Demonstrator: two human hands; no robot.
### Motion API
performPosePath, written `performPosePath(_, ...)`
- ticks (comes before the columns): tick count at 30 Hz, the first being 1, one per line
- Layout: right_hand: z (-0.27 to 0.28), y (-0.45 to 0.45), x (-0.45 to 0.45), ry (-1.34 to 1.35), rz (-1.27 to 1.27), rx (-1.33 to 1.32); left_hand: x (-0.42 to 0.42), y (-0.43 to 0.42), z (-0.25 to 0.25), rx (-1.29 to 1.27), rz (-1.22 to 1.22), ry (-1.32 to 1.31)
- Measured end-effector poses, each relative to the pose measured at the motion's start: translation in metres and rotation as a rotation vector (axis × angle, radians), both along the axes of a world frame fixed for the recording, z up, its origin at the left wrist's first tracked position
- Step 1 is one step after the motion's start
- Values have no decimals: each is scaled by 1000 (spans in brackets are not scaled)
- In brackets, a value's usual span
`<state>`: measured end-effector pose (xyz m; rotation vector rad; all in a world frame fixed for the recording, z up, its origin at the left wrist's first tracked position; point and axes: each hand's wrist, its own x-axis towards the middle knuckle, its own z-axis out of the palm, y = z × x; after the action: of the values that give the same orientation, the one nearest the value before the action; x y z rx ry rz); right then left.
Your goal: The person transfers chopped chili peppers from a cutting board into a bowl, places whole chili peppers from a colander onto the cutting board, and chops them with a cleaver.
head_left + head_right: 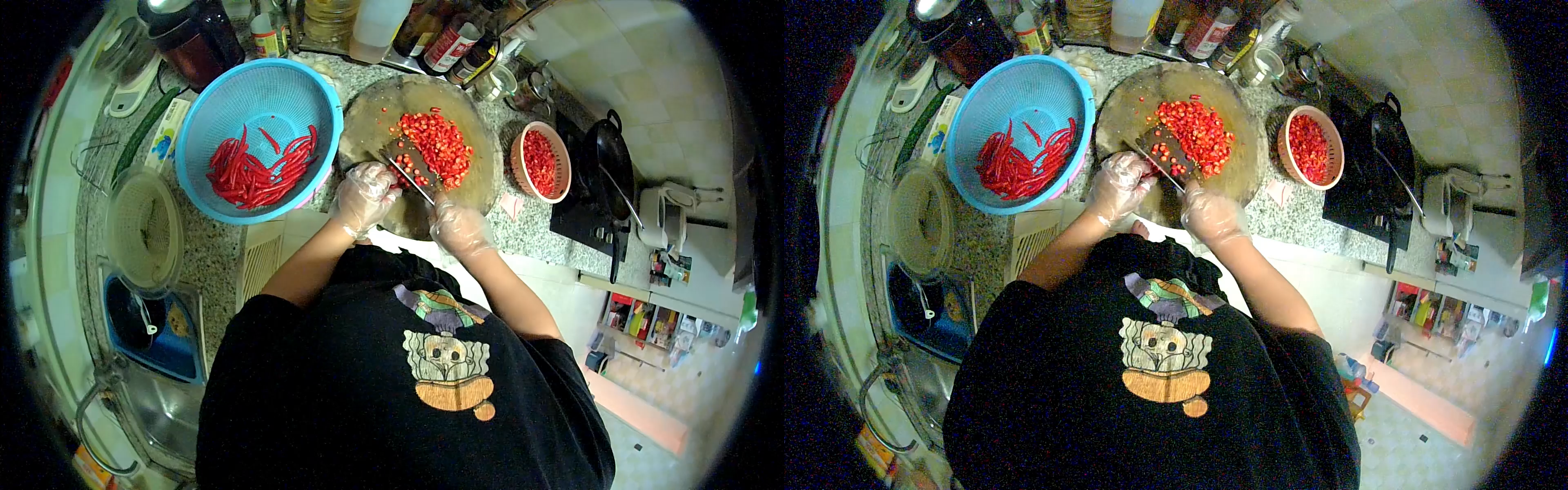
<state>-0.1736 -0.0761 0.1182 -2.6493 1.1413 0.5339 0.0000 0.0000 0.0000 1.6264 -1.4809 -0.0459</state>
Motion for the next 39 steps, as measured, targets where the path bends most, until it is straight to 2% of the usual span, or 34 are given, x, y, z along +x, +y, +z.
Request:
performPosePath(3, 4, 20, 5, 52, -4, 73, 1, 22, -2, 105, -18, -47)
performPosePath(6, 6, 2, 13, 118, -32, 56, -4, -2, -6, 5, 28, -39)
performPosePath(7, 3, 2, 16, 123, -40, 63, -7, 0, -7, 46, 16, -26)
performPosePath(11, -39, -13, 39, 7, 65, 27, -2, 3, -6, 159, -1, 6)
performPosePath(17, -30, -12, 14, 32, -46, 27, -7, 0, -4, 178, 62, 117)
performPosePath(21, -20, -11, -6, -43, -157, 45, -7, -6, -13, 115, 91, 30)
performPosePath(24, -5, -4, -5, -35, -142, 26, -3, -2, -12, 11, 20, 105)
performPosePath(36, 2, -3, 31, 112, -120, 136, 0, -3, -8, 213, 17, 52)
performPosePath(39, -21, -12, 44, 46, -110, 115, 4, -7, -16, 223, -27, -1)
